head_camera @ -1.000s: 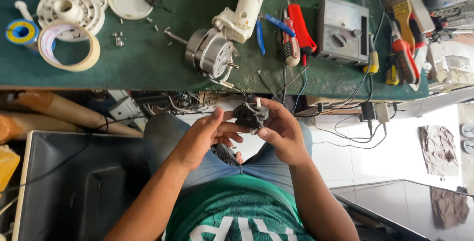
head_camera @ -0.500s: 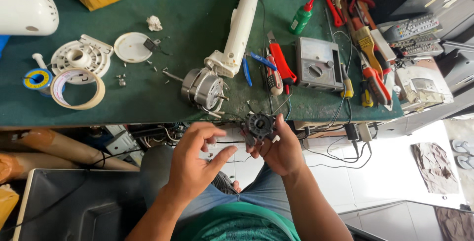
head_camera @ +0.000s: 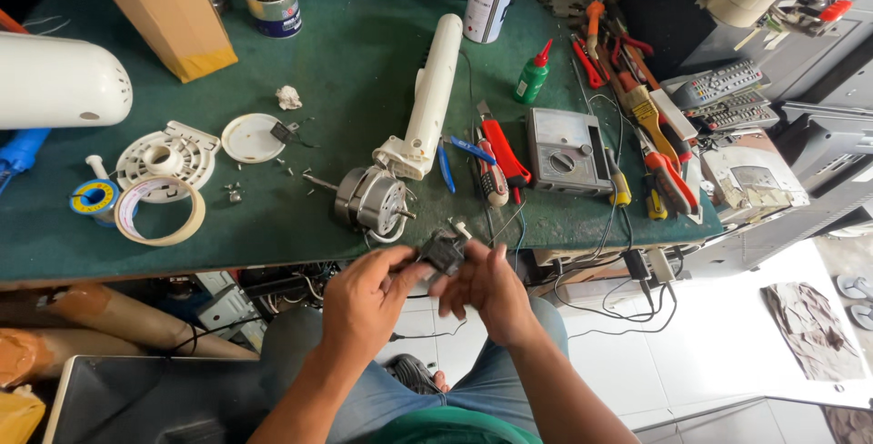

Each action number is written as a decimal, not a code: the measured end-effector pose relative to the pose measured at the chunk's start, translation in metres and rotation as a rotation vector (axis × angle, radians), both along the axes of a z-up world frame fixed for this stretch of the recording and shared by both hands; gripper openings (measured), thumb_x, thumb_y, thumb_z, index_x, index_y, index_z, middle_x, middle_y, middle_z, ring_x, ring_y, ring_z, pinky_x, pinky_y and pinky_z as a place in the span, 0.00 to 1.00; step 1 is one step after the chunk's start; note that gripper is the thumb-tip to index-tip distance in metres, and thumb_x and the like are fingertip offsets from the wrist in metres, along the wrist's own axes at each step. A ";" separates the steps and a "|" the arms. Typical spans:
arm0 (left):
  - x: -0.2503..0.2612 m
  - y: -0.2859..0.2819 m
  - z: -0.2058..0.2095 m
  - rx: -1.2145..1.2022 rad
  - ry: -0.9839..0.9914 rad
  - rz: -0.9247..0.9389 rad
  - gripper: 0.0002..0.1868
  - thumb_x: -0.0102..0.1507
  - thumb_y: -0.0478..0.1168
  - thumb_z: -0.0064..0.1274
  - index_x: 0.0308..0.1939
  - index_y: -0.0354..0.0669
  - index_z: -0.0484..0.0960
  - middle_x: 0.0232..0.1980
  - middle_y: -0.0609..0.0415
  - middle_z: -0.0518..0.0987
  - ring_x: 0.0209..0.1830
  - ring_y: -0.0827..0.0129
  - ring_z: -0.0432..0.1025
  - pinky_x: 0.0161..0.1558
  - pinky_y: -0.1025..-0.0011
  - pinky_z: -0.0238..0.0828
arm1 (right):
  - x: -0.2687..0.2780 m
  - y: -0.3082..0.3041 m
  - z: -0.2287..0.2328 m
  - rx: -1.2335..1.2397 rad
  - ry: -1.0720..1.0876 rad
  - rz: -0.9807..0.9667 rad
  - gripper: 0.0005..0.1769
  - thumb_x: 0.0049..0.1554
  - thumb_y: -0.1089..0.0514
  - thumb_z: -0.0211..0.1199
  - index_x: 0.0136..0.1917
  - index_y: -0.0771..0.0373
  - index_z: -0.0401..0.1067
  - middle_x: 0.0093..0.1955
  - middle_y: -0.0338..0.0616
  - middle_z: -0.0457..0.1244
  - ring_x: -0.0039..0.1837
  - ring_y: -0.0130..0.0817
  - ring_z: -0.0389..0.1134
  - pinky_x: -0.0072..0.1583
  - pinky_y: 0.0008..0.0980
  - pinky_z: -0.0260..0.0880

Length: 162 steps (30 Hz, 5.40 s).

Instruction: The person holds a disassembled electrical motor component and uses a screwdriver to probe and manipulate its internal parts. The camera shakes significantly throughout the process, obscuring the view of the workspace and the specific actions being performed.

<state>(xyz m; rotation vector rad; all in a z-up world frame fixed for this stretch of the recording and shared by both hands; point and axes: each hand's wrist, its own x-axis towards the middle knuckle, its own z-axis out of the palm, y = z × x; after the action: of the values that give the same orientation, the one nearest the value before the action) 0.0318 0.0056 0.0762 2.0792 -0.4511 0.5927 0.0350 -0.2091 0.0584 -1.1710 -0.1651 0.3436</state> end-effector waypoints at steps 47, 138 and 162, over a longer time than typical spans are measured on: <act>0.090 0.096 -0.026 -0.039 -0.194 0.391 0.07 0.68 0.33 0.63 0.50 0.44 0.89 0.43 0.54 0.82 0.36 0.59 0.79 0.38 0.65 0.79 | 0.062 0.028 0.002 -0.621 -0.508 -0.484 0.24 0.49 0.63 0.84 0.57 0.69 0.80 0.43 0.54 0.76 0.42 0.36 0.79 0.44 0.30 0.81; 0.064 0.075 -0.015 -0.047 -0.080 0.195 0.32 0.64 0.62 0.62 0.68 0.56 0.84 0.51 0.57 0.88 0.53 0.59 0.80 0.56 0.58 0.67 | 0.064 0.044 0.009 -0.686 -0.564 -0.477 0.20 0.47 0.63 0.85 0.50 0.69 0.80 0.38 0.51 0.75 0.36 0.30 0.74 0.41 0.30 0.76; 0.101 0.101 -0.032 0.503 0.092 0.609 0.09 0.67 0.56 0.66 0.50 0.71 0.89 0.47 0.67 0.81 0.48 0.61 0.82 0.48 0.60 0.83 | 0.060 0.032 0.019 -0.639 -0.767 -0.386 0.23 0.54 0.52 0.80 0.57 0.67 0.80 0.41 0.53 0.73 0.39 0.46 0.74 0.44 0.42 0.76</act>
<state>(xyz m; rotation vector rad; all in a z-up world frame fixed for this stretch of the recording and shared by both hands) 0.1327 0.1067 0.0439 2.7358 0.1222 0.7839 0.0947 -0.1768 0.0771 -1.8907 -0.5113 -0.4485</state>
